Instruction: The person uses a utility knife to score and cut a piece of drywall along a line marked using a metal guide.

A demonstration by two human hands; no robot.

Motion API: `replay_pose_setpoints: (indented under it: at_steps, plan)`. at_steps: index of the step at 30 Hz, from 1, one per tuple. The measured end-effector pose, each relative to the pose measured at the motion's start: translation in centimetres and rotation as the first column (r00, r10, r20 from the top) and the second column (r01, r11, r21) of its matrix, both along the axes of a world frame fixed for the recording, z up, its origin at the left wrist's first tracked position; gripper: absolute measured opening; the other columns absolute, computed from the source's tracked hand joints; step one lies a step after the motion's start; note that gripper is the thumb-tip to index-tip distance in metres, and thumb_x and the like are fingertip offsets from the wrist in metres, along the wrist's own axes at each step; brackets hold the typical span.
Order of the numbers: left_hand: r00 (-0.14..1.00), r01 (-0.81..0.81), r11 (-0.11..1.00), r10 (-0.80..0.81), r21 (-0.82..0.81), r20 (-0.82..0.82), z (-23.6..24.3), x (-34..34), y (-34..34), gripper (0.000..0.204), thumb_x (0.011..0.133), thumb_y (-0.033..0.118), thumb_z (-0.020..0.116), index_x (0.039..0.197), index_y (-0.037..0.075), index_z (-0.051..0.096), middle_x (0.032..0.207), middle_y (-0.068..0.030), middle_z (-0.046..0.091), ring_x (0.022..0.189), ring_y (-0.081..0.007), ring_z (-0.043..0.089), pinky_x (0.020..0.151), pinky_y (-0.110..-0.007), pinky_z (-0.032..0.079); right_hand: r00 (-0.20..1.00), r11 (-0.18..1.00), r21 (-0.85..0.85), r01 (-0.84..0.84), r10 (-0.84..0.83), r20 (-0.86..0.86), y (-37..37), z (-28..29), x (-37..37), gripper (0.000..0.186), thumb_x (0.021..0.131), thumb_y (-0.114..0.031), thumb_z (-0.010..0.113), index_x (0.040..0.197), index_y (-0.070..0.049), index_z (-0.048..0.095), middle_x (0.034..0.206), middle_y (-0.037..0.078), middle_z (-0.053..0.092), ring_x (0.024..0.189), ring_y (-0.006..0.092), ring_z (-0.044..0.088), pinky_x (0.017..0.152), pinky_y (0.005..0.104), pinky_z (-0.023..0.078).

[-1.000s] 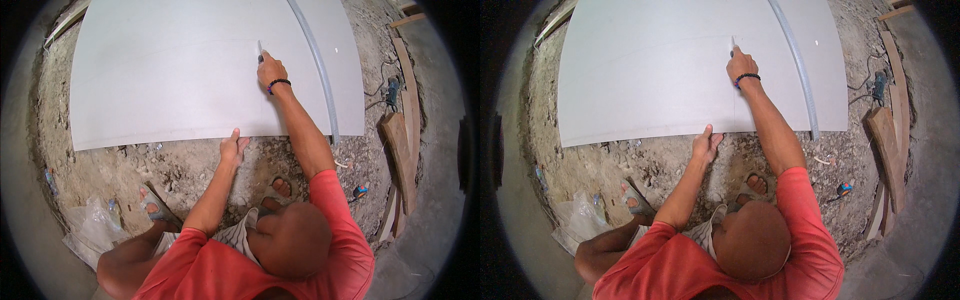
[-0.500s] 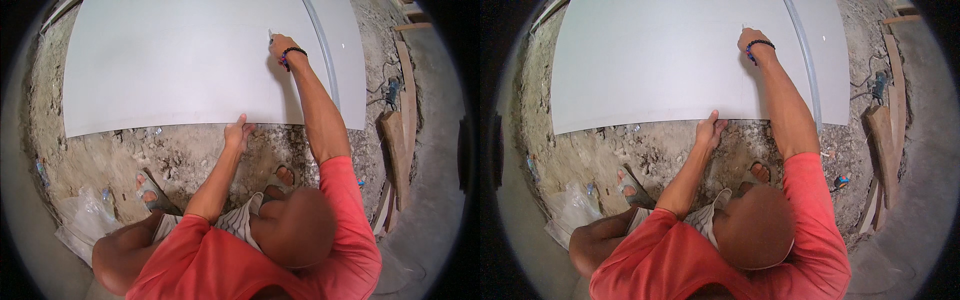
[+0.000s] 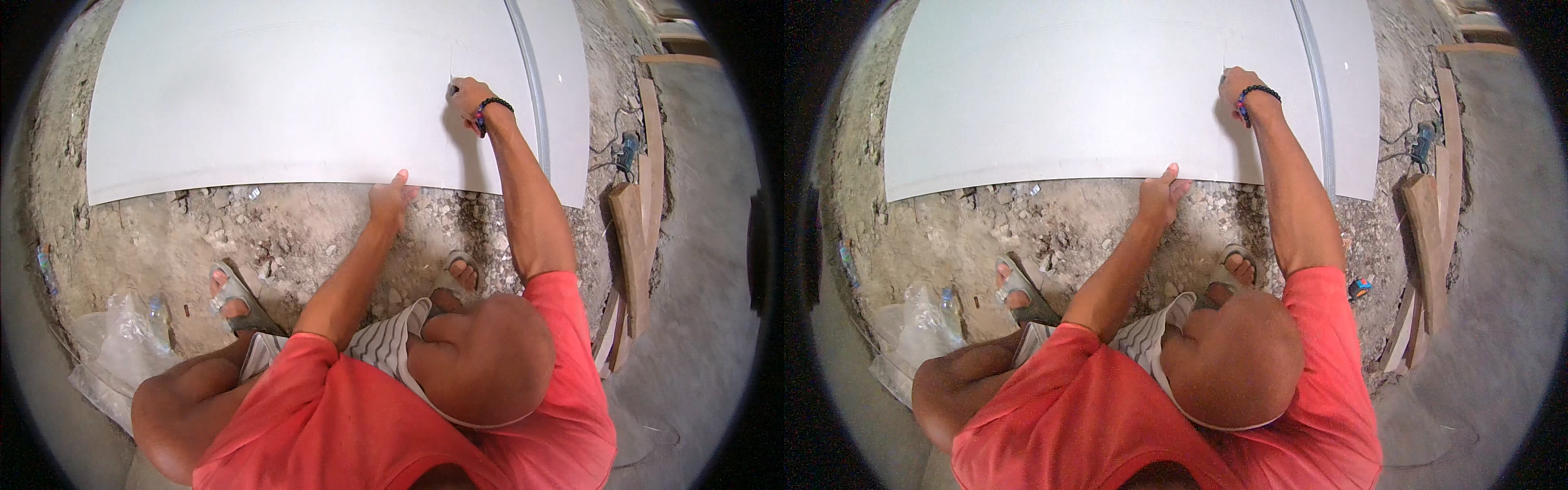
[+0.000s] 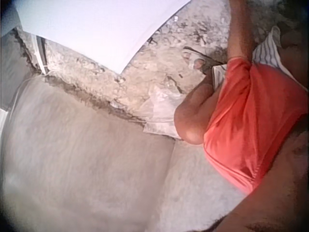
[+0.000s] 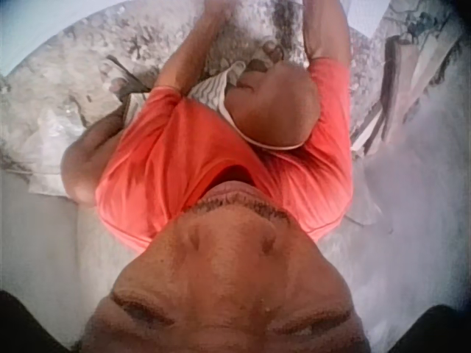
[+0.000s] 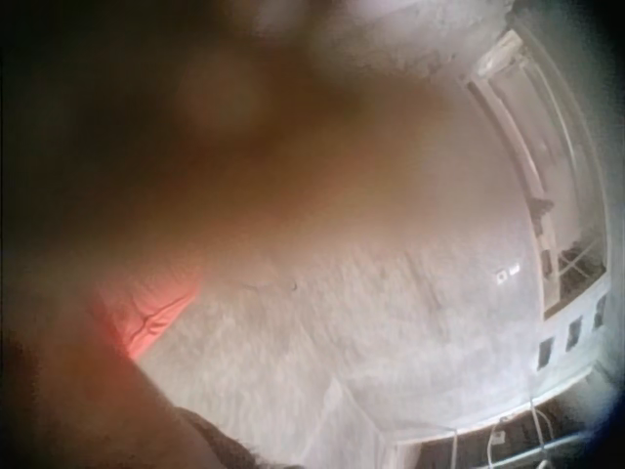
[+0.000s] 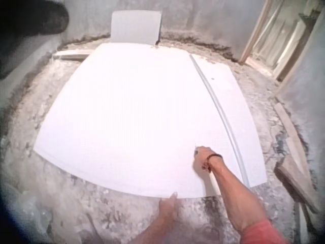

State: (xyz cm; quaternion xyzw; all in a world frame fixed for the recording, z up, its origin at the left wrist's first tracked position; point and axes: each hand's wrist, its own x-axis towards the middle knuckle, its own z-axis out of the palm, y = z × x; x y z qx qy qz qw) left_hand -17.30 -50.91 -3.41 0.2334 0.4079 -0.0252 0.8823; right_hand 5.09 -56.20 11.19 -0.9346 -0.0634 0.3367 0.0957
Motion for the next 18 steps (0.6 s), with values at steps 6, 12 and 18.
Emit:
replay_pose_setpoints:
  at_steps: [6,12,18]
  plan:
    - [0.999,0.038,0.999,-0.038,0.0,-0.006,0.6,0.3,0.3,0.032,0.093,0.014,0.062,0.116,-0.007,0.051,0.106,-0.015,0.063,0.088,-0.0242,0.065,0.071,-0.031,0.055,0.999,1.0,-0.007,-0.015,0.015,0.033,-1.1,-1.1,-1.3,0.024,0.089,-0.003,0.035,0.102,0.002,0.055,0.06,0.016,0.06,0.043,0.0233,0.06,0.034,0.037,0.047]
    - [1.0,0.017,1.0,-0.017,0.004,0.007,0.0,0.4,0.5,0.035,0.093,0.015,0.064,0.116,-0.007,0.051,0.108,-0.0153,0.062,0.087,-0.0256,0.063,0.075,-0.035,0.055,1.0,1.0,0.013,-0.006,0.007,-0.013,-0.5,-0.4,-1.6,0.025,0.091,-0.005,0.039,0.106,0.003,0.057,0.07,0.019,0.064,0.048,0.0249,0.062,0.036,0.0376,0.048]
    - [0.999,0.02,1.0,-0.021,-0.021,-0.05,0.1,0.0,0.1,0.037,0.092,0.014,0.065,0.117,-0.008,0.051,0.108,-0.0161,0.061,0.089,-0.0266,0.064,0.075,-0.035,0.055,1.0,1.0,-0.01,-0.004,0.005,0.022,-0.4,-0.9,-2.4,0.029,0.091,-0.006,0.038,0.112,0.002,0.056,0.069,0.019,0.064,0.046,0.0249,0.062,0.039,0.0369,0.049]
